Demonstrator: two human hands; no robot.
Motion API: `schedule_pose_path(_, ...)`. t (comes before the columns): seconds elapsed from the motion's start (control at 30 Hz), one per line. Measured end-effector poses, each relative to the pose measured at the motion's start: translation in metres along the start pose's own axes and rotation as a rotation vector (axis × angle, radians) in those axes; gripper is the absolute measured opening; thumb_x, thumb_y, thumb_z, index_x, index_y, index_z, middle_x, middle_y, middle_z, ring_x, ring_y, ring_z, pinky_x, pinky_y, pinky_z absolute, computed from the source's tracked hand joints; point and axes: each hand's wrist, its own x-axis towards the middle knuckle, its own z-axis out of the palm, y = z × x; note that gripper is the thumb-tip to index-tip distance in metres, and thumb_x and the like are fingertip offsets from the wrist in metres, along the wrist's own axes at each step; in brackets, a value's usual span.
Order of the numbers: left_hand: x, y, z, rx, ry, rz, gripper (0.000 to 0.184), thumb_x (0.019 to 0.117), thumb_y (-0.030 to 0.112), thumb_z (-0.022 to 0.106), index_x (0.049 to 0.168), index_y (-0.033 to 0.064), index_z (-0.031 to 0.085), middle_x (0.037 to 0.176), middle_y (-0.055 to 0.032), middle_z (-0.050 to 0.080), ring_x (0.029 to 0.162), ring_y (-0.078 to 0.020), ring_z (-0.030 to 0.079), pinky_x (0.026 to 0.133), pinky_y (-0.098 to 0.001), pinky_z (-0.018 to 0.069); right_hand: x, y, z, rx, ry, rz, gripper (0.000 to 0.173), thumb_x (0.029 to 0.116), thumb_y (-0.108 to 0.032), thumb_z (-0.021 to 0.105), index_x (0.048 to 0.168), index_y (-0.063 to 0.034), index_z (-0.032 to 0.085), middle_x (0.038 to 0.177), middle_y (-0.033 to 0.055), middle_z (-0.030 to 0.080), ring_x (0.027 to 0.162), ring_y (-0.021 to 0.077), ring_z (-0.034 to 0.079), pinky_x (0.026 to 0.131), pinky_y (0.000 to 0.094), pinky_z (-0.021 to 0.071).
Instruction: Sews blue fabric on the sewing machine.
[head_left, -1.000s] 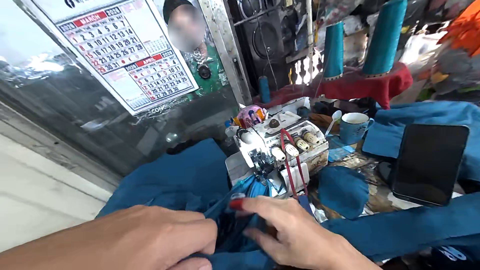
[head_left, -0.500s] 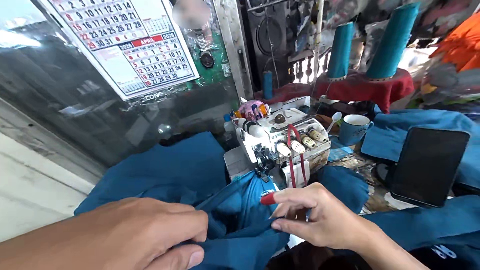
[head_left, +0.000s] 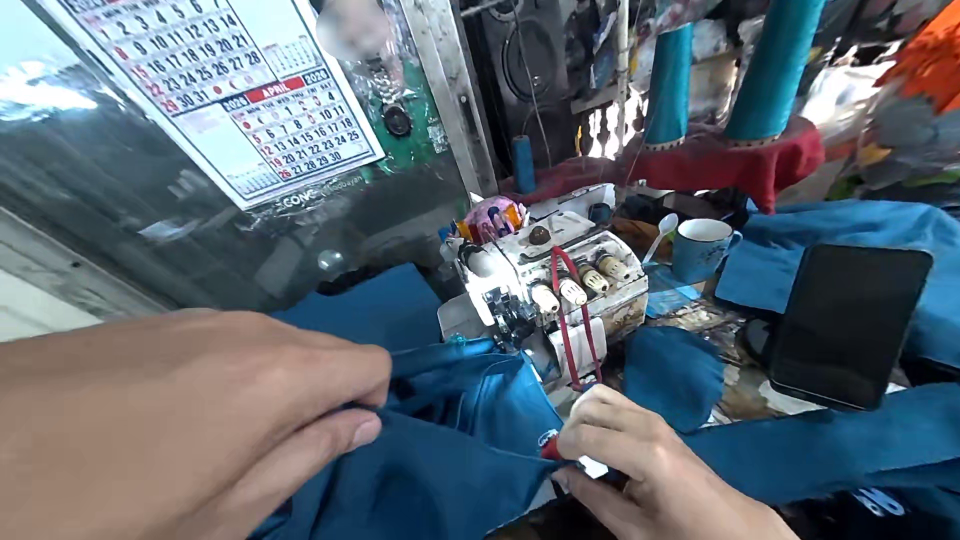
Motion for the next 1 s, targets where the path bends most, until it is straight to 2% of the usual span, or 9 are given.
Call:
schedule_pose_path(0.1,0.001,-0.003,0.004,-0.081,-0.043,0.076,0.029,0.0994,0.041,0.053,0.091,0.0212,0.072,0.072,0.0117,0.063,0.063,-0.0031,0.063,0.051,-0.0291,0.0545,0.009,-0.004,-0.009,0.056,-0.069,-0.066,0.018,0.0972,-0.034,0.068,0.099,-0.0176,0.076,0.130,0.0007,0.068,0.138,0.0241,0.051,0.116,0.0478,0.0429)
schedule_pose_path(0.2,-0.004,-0.002,0.001,-0.230,-0.188,0.062,0.032,0.1014,0.038,0.055,0.096,0.0110,0.072,0.079,0.0020,0.065,0.068,-0.0113,0.064,0.059,-0.0353,0.0550,0.009,-0.003,-0.014,0.175,-0.177,-0.079,0.030,0.1031,-0.036,0.061,0.107,-0.0102,0.074,0.111,0.0051,0.073,0.109,0.0181,0.068,0.095,0.0397,0.0572)
schedule_pose_path(0.27,-0.007,-0.002,0.004,-0.267,-0.217,0.075,0.032,0.1012,0.035,0.055,0.097,0.0085,0.071,0.078,0.0001,0.064,0.067,-0.0130,0.063,0.058,-0.0359,0.0533,0.011,-0.001,-0.016,0.223,-0.185,-0.051,0.031,0.1055,-0.034,0.057,0.112,-0.0088,0.074,0.106,0.0056,0.074,0.098,0.0158,0.069,0.086,0.0363,0.0588)
schedule_pose_path(0.37,-0.010,0.000,0.005,-0.285,-0.246,0.081,0.028,0.1017,0.030,0.057,0.099,0.0069,0.071,0.081,-0.0026,0.064,0.069,-0.0155,0.062,0.059,-0.0369,0.0516,0.016,0.003,-0.015,0.355,-0.088,0.054,0.027,0.1074,-0.024,0.055,0.119,-0.0063,0.072,0.111,0.0044,0.075,0.090,0.0106,0.072,0.076,0.0293,0.0621)
schedule_pose_path(0.5,-0.014,-0.008,0.014,-0.303,-0.226,0.111,0.026,0.1013,0.032,0.057,0.101,0.0116,0.072,0.084,0.0016,0.066,0.071,-0.0106,0.063,0.059,-0.0336,0.0531,0.040,0.001,0.006,0.267,0.016,0.117,0.034,0.1037,-0.018,0.060,0.137,-0.0167,0.065,0.125,-0.0018,0.070,0.072,0.0040,0.066,0.060,0.0236,0.0590)
schedule_pose_path(0.57,-0.014,-0.009,0.015,-0.308,-0.210,0.131,0.026,0.1015,0.031,0.057,0.101,0.0113,0.073,0.084,0.0010,0.067,0.070,-0.0111,0.063,0.059,-0.0342,0.0528,0.062,-0.008,0.016,0.197,-0.049,0.019,0.039,0.1007,-0.021,0.065,0.140,-0.0169,0.062,0.126,-0.0014,0.070,0.073,0.0034,0.063,0.064,0.0240,0.0569)
schedule_pose_path(0.67,-0.017,-0.008,0.011,-0.311,-0.243,0.106,0.025,0.1019,0.028,0.057,0.102,0.0087,0.073,0.087,-0.0024,0.068,0.073,-0.0144,0.064,0.061,-0.0370,0.0529,0.080,-0.014,0.023,0.211,-0.086,-0.097,0.032,0.1000,-0.020,0.067,0.131,-0.0127,0.067,0.109,-0.0012,0.074,0.077,0.0046,0.066,0.068,0.0235,0.0569)
schedule_pose_path(0.87,-0.033,-0.028,0.033,-0.308,-0.181,0.052,0.029,0.1030,0.041,0.055,0.102,0.0173,0.073,0.086,0.0053,0.068,0.072,-0.0075,0.065,0.060,-0.0317,0.0553,0.059,0.005,0.000,0.420,-0.186,0.089,0.038,0.0980,-0.020,0.072,0.135,-0.0153,0.065,0.099,-0.0031,0.077,0.071,0.0054,0.069,0.064,0.0228,0.0604)
schedule_pose_path(1.0,-0.024,-0.027,0.033,-0.304,-0.156,0.082,0.029,0.1025,0.041,0.055,0.099,0.0176,0.073,0.082,0.0067,0.067,0.070,-0.0048,0.064,0.059,-0.0290,0.0552,0.050,0.008,-0.002,0.371,-0.237,0.079,0.031,0.1001,-0.023,0.069,0.129,-0.0114,0.069,0.098,-0.0019,0.077,0.080,0.0049,0.071,0.071,0.0238,0.0614)
